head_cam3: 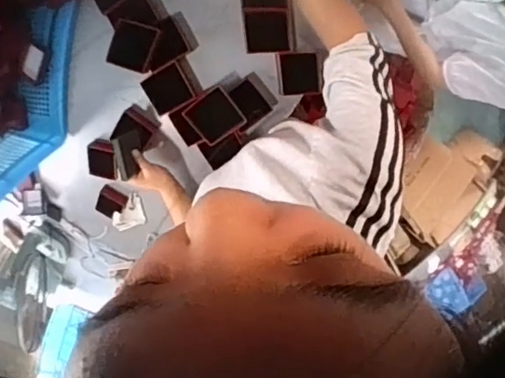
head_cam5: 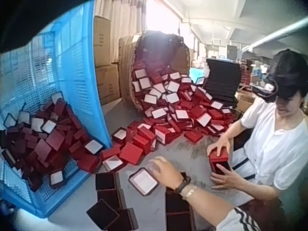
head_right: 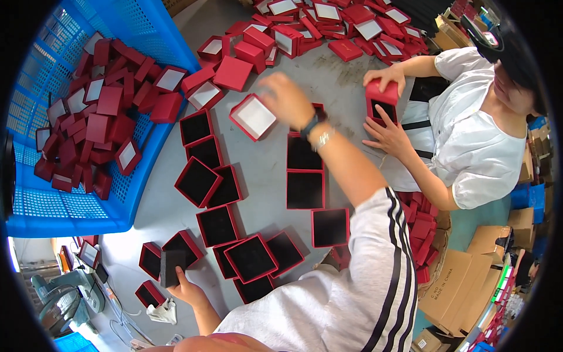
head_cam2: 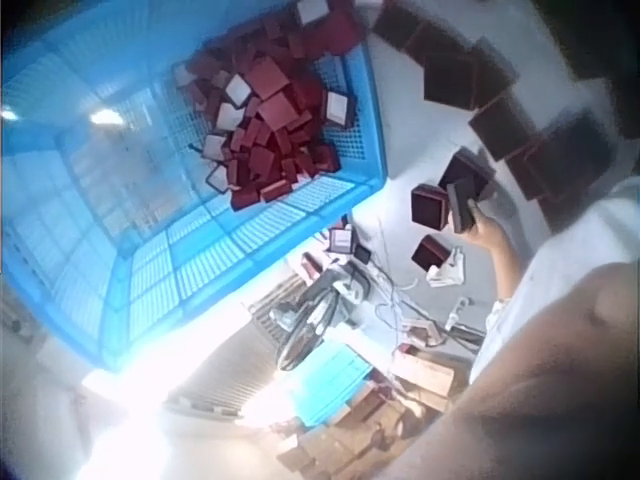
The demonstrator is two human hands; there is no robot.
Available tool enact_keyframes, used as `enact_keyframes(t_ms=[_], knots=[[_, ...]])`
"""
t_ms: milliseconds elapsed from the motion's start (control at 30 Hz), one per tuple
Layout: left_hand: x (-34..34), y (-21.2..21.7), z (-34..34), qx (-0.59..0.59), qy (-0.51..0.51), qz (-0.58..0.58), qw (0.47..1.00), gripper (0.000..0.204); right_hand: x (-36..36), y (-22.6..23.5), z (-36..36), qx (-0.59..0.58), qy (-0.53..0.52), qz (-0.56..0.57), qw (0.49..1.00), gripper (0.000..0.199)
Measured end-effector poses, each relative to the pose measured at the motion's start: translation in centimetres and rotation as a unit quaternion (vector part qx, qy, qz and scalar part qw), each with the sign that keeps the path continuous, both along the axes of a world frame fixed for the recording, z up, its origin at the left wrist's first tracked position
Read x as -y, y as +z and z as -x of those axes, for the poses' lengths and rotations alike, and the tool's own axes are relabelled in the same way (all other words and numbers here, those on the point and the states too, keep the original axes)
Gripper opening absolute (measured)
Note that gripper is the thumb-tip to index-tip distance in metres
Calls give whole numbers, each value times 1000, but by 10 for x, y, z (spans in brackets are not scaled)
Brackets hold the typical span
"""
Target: Assembling and organizing small red and black gift boxes by placing lids and foam inserts.
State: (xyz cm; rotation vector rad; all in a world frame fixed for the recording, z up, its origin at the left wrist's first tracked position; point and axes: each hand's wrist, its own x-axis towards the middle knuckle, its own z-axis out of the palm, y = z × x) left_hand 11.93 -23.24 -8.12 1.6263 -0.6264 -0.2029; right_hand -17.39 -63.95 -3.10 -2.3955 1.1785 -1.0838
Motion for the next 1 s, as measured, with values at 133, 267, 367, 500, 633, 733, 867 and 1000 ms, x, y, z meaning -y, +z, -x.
enact_keyframes(t_ms=[133, 267, 367, 500, 633, 733, 867, 1000], knots=[[-17, -35, -2, 30, -18, -18, 999, 25, 144, -54, 19, -123, -152, -126, 973, 48], [-14, -31, 5, 172, -43, -73, 981, 34, 174, -76, 1, -237, -202, -92, 946, 53], [-10, -30, 7, 130, -32, -53, 990, 32, 186, -70, -7, -216, -228, -183, 932, 60], [-7, -30, 6, 133, -35, -64, 988, 32, 184, -56, -12, -164, -240, -157, 944, 44], [-8, -32, 4, 132, -52, -50, 989, 31, 191, -34, 3, -41, -186, -45, 981, 32], [-8, -33, 3, 117, -52, -35, 991, 31, 160, 16, 6, 10, -158, -55, 986, 33], [-7, -20, 8, 179, -62, -59, 980, 29, 94, 66, 34, 183, -60, -134, 972, 35], [-8, -21, 10, 213, -82, -13, 974, 28, 10, 86, 61, 272, 57, -266, 923, 30]])
